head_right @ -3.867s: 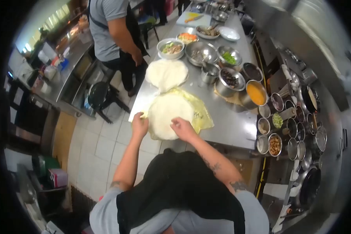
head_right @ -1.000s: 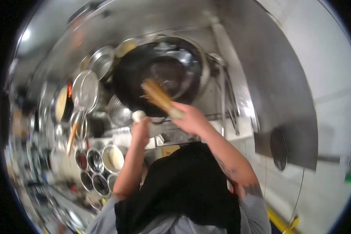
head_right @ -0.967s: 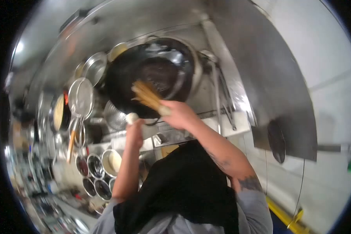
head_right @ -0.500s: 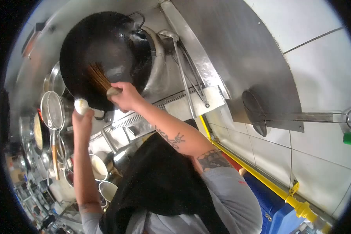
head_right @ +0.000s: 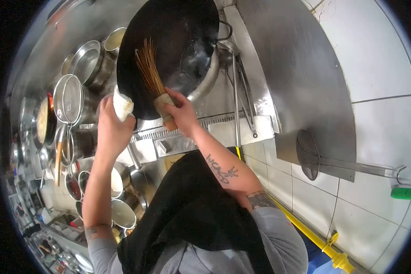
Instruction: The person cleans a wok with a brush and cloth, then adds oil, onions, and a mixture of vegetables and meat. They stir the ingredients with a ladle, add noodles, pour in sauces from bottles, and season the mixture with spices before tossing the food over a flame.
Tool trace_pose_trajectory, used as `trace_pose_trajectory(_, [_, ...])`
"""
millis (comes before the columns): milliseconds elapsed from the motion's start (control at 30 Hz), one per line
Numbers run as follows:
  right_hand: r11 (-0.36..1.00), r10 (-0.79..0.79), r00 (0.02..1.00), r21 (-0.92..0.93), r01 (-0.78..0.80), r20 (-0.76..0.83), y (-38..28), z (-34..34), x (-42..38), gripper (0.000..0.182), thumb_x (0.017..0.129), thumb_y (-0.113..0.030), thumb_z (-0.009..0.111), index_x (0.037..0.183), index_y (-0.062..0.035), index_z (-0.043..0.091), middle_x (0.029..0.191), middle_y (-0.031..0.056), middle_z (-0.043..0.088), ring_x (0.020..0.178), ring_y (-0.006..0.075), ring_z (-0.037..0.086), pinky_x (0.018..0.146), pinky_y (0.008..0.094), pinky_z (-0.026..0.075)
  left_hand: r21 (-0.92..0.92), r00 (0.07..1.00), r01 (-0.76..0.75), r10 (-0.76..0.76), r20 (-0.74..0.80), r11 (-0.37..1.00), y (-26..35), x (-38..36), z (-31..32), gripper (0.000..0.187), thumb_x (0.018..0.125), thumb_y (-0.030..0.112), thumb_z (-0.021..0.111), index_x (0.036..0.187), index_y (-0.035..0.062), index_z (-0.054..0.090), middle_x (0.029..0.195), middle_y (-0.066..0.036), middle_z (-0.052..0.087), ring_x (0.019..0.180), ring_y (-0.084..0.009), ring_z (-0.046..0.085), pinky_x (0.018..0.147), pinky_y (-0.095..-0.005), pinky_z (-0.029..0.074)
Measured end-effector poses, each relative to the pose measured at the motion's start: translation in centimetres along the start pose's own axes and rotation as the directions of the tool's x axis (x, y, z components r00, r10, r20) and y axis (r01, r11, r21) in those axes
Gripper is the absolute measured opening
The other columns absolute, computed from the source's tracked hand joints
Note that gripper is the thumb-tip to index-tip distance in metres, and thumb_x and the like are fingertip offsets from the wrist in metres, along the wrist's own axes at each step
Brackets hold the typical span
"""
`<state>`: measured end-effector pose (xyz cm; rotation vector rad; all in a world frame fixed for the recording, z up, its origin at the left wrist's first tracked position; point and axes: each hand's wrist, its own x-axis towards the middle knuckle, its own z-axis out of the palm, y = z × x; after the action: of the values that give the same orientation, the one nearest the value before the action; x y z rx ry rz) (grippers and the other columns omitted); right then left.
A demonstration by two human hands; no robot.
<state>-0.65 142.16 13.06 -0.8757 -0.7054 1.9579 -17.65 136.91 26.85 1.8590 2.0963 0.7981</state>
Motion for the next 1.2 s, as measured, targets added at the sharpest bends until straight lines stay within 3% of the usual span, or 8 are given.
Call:
trace_pose_trajectory(200, [0.962, 0.038, 0.99, -0.273, 0.0, 0.134, 0.9, -0.9, -0.2, 0.061, 0.09, -0.013, 0.069, 0.145, -0.0096, 0.044, 0.119, 0.0101, 0.063, 0.101, 0.0165, 0.063, 0.084, 0.0305, 0.053, -0.095, 0.984, 0.177, -0.179, -0.015, 0.98, -3.5, -3.4, 2.7, 0.046, 0.072, 0.005, 0.063, 0.115, -0.0053, 0.053, 0.109, -0.026, 0.053, 0.105, -0.0464, 0.054, 0.092, -0.047, 0.045])
trace_pose_trajectory(267, [0.846, 0.209, 0.916, -0.533, 0.006, 0.343, -2.0, -0.5, -2.7, 0.059, 0.092, -0.014, 0.067, 0.146, -0.0094, 0.044, 0.126, 0.0082, 0.062, 0.11, 0.0137, 0.059, 0.096, 0.0285, 0.046, -0.392, 0.935, 0.337, -0.355, 0.027, 0.856, -6.5, -7.4, 5.1, 0.045, 0.071, 0.007, 0.063, 0.113, -0.0055, 0.054, 0.106, -0.022, 0.058, 0.099, -0.0365, 0.058, 0.091, -0.0427, 0.046])
trace_pose_trajectory(400, [0.336, 0.572, 0.747, -0.927, 0.164, 0.34, -6.8, -2.1, -2.6, 0.057, 0.09, -0.031, 0.068, 0.141, -0.014, 0.051, 0.124, 0.0122, 0.064, 0.112, 0.0218, 0.062, 0.098, 0.0335, 0.046, -0.705, 0.674, 0.641, -0.663, 0.326, 0.304, -5.4, -12.3, 6.4, 0.028, 0.075, 0.001, 0.059, 0.103, 0.0001, 0.058, 0.085, -0.004, 0.059, 0.074, -0.0125, 0.056, 0.066, -0.0288, 0.046])
trace_pose_trajectory(533, [-0.11, 0.685, 0.705, -0.93, 0.35, 0.184, -9.3, 3.1, -3.7, 0.059, 0.085, -0.039, 0.068, 0.138, -0.0174, 0.055, 0.118, 0.019, 0.066, 0.111, 0.0321, 0.062, 0.097, 0.039, 0.048, -0.82, 0.565, 0.572, -0.721, 0.402, -0.008, -6.9, -16.7, 9.0, 0.026, 0.075, -0.001, 0.058, 0.1, 0.0, 0.057, 0.089, -0.008, 0.061, 0.082, -0.0199, 0.063, 0.071, -0.0346, 0.052])
trace_pose_trajectory(567, [-0.204, 0.685, 0.706, -0.881, 0.426, 0.183, -10.0, 5.4, -4.5, 0.05, 0.083, -0.028, 0.067, 0.13, -0.013, 0.061, 0.112, 0.018, 0.068, 0.104, 0.0336, 0.065, 0.089, 0.0408, 0.052, -0.812, 0.538, 0.579, -0.713, 0.45, -0.076, -7.2, -16.8, 9.0, 0.025, 0.075, -0.001, 0.057, 0.1, -0.0005, 0.057, 0.089, -0.009, 0.062, 0.082, -0.022, 0.064, 0.072, -0.037, 0.053])
trace_pose_trajectory(800, [-0.324, 0.464, 0.797, -0.763, 0.559, 0.387, -4.9, 8.8, -6.1, 0.017, 0.076, -0.015, 0.065, 0.087, -0.0071, 0.076, 0.091, 0.0134, 0.073, 0.082, 0.028, 0.072, 0.068, 0.0408, 0.058, -0.724, 0.474, 0.565, -0.562, 0.678, -0.396, -11.5, -19.1, 10.4, 0.03, 0.079, 0.004, 0.055, 0.108, -0.0021, 0.054, 0.094, -0.016, 0.066, 0.084, -0.0318, 0.068, 0.077, -0.0466, 0.059])
trace_pose_trajectory(1000, [-0.436, 0.518, 0.794, -0.701, 0.565, 0.318, -3.2, 10.8, -6.3, 0.027, 0.074, -0.018, 0.073, 0.098, -0.0061, 0.075, 0.096, 0.0075, 0.074, 0.079, 0.0257, 0.071, 0.051, 0.0457, 0.058, -0.713, 0.531, 0.585, -0.482, 0.697, -0.387, -13.4, -19.6, 9.9, 0.046, 0.077, 0.012, 0.054, 0.122, -0.0001, 0.05, 0.104, -0.016, 0.066, 0.088, -0.0319, 0.068, 0.079, -0.044, 0.058])
trace_pose_trajectory(1200, [-0.435, 0.409, 0.83, -0.718, 0.544, 0.381, -4.1, 10.3, -7.0, 0.023, 0.077, -0.021, 0.068, 0.091, -0.0041, 0.075, 0.09, 0.0102, 0.073, 0.08, 0.0263, 0.07, 0.05, 0.0464, 0.056, -0.758, 0.59, 0.497, -0.476, 0.652, -0.422, -11.4, -18.5, 9.7, 0.041, 0.079, 0.016, 0.058, 0.115, -0.0043, 0.055, 0.103, -0.016, 0.067, 0.088, -0.0317, 0.068, 0.08, -0.0429, 0.058])
